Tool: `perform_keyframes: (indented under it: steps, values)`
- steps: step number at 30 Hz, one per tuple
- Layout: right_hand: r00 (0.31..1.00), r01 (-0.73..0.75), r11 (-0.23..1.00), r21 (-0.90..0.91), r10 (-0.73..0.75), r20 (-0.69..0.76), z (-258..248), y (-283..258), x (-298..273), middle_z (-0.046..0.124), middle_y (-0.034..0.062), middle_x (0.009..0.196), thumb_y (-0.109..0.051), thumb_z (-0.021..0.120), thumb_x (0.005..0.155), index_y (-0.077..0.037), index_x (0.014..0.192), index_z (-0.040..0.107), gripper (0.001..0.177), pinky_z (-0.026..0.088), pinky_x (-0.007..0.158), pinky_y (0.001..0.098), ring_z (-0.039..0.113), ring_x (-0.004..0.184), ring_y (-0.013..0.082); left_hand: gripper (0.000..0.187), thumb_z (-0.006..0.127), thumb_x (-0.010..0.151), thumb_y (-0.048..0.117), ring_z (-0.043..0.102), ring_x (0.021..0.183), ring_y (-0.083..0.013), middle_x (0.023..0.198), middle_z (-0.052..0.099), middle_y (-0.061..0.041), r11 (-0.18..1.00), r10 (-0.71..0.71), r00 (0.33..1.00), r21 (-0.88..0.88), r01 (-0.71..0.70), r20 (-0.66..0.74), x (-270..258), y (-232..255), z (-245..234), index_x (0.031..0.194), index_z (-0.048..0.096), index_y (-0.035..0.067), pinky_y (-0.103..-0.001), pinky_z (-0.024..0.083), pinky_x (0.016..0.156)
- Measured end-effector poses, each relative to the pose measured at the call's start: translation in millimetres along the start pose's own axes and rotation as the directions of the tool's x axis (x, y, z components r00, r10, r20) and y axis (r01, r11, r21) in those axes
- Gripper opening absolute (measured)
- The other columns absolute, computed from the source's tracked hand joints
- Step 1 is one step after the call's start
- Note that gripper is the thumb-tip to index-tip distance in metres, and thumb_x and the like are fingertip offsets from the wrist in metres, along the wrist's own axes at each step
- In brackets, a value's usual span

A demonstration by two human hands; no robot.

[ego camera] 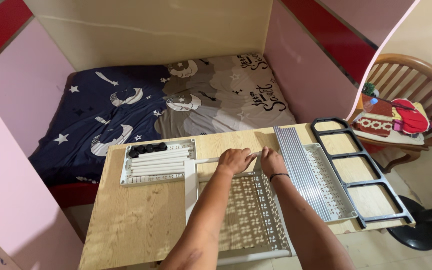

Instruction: The person assembles a white plastic storage crate by inserting white plastic rods into the slots of perforated side panels. They connect the panels to form a rectangular frame and continue adding rods to complete the structure.

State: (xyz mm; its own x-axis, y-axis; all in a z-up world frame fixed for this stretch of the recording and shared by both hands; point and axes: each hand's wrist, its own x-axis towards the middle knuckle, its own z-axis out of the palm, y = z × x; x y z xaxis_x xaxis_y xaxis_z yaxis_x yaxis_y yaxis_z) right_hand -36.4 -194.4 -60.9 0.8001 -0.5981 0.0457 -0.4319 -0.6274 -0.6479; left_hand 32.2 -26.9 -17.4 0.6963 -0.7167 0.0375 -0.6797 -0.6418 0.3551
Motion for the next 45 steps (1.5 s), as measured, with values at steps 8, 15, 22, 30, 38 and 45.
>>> perform_keyframes:
  steps: [8, 15, 22, 30, 38, 45]
  values:
    - [0.993, 0.109, 0.992, -0.059, -0.112, -0.043, 11, 10, 7, 0.069, 0.0313, 0.103, -0.036, 0.036, 0.106, 0.002, 0.098, 0.066, 0.049, 0.051, 0.093, 0.0559, 0.065, 0.098, 0.0520, 0.051, 0.039, 0.103, 0.058, 0.073, 0.085, -0.0324, 0.092, 0.075, -0.014, 0.999, -0.041, 0.998, 0.007, 0.041, 0.040, 2, 2, -1, 0.108, 0.066, 0.015, -0.047, 0.057, 0.079]
    - [0.996, 0.076, 0.997, -0.022, -0.077, -0.045, -1, -3, -1, 0.069, 0.0323, 0.102, -0.038, 0.038, 0.105, 0.002, 0.100, 0.068, 0.051, 0.050, 0.093, 0.0562, 0.064, 0.098, 0.0526, 0.053, 0.039, 0.104, 0.059, 0.073, 0.086, -0.0312, 0.091, 0.075, -0.013, 0.999, -0.040, 0.999, 0.027, 0.039, 0.033, 0, 3, -3, 0.107, 0.067, 0.014, -0.046, 0.056, 0.082]
    - [0.999, 0.035, 0.999, -0.011, -0.035, -0.035, -11, -16, -9, 0.069, 0.0329, 0.099, -0.039, 0.038, 0.105, 0.002, 0.099, 0.069, 0.052, 0.051, 0.094, 0.0561, 0.065, 0.098, 0.0524, 0.053, 0.039, 0.105, 0.059, 0.074, 0.087, -0.0307, 0.094, 0.075, -0.014, 0.996, -0.089, 0.990, 0.015, 0.088, 0.107, -2, 9, -13, 0.108, 0.066, 0.013, -0.044, 0.058, 0.081]
    - [0.997, 0.056, 0.998, -0.032, -0.057, -0.050, -8, -14, -9, 0.070, 0.0317, 0.101, -0.040, 0.037, 0.105, 0.000, 0.102, 0.069, 0.052, 0.049, 0.095, 0.0569, 0.064, 0.100, 0.0527, 0.049, 0.055, 0.096, 0.058, 0.072, 0.093, -0.0354, 0.097, 0.075, -0.015, 1.000, -0.019, 1.000, 0.011, 0.020, -0.015, -8, 6, -13, 0.103, 0.067, 0.011, -0.048, 0.056, 0.084]
    - [0.999, 0.013, 1.000, 0.000, -0.013, -0.036, -7, -14, -8, 0.069, 0.0323, 0.103, -0.041, 0.039, 0.105, 0.000, 0.102, 0.070, 0.052, 0.050, 0.095, 0.0560, 0.063, 0.101, 0.0525, 0.049, 0.051, 0.099, 0.057, 0.072, 0.091, -0.0358, 0.094, 0.075, -0.015, 1.000, -0.014, 1.000, 0.000, 0.014, -0.025, -6, 5, -9, 0.101, 0.067, 0.011, -0.048, 0.056, 0.083]
    - [0.993, 0.088, 0.996, -0.010, -0.088, -0.075, 3, -3, 0, 0.070, 0.0305, 0.100, -0.039, 0.039, 0.105, 0.001, 0.099, 0.070, 0.050, 0.051, 0.093, 0.0560, 0.065, 0.097, 0.0518, 0.044, 0.048, 0.103, 0.053, 0.072, 0.092, -0.0361, 0.096, 0.075, -0.017, 0.998, -0.059, 0.997, 0.001, 0.059, 0.039, -3, 5, -12, 0.108, 0.061, 0.011, -0.048, 0.056, 0.085]
